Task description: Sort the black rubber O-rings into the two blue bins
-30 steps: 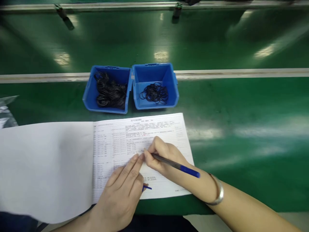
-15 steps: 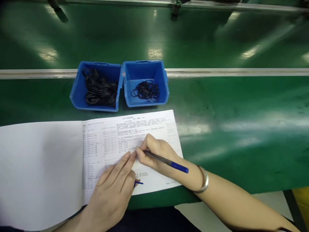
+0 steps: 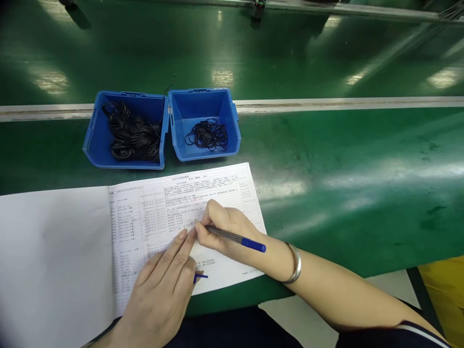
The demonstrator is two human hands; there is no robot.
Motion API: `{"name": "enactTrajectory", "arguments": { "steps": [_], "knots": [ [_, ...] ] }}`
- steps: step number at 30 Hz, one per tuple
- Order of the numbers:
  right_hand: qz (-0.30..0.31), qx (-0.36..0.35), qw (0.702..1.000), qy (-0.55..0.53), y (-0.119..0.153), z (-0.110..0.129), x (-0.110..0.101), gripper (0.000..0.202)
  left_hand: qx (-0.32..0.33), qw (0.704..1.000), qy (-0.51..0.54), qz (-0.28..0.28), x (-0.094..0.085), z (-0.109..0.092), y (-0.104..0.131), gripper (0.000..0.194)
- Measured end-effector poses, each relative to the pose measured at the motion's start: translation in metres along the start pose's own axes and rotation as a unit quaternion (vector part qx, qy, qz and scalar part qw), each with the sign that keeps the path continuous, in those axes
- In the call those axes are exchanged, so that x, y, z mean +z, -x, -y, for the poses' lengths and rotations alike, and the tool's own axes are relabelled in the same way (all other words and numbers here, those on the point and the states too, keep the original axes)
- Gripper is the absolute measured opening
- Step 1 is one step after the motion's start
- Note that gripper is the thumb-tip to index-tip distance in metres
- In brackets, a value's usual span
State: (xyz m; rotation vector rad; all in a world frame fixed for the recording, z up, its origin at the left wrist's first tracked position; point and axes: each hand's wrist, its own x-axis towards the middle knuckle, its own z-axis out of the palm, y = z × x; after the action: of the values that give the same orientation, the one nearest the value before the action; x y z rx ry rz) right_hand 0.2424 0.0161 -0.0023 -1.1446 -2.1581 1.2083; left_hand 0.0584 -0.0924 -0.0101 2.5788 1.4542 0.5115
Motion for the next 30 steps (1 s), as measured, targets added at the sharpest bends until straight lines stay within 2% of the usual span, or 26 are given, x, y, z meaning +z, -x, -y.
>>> {"name": "enactTrajectory", "arguments": {
  "steps": [4,15,22,30],
  "knots": [
    [-0.023,0.010,1.000,0.010,-0.0005,0.0017,-0.0004,0.022,-0.001,1.000,-0.001,0.002,-0.0001,-0.0004,0.0000,0.023],
    [-0.019,0.019,0.999,0.046,-0.0003,0.0017,-0.0015,0.020,0.018,1.000,-0.015,0.010,-0.0013,0.0026,0.0001,0.021],
    [-0.059,0.009,0.997,0.047,-0.0008,0.0023,-0.0022,0.020,0.021,0.999,-0.030,0.006,-0.0038,0.0053,-0.0024,0.021],
    [-0.056,0.014,0.998,0.041,0.0021,0.0011,-0.0027,0.020,0.019,1.000,-0.014,0.020,-0.0038,0.0034,-0.0004,0.020]
  ]
}}
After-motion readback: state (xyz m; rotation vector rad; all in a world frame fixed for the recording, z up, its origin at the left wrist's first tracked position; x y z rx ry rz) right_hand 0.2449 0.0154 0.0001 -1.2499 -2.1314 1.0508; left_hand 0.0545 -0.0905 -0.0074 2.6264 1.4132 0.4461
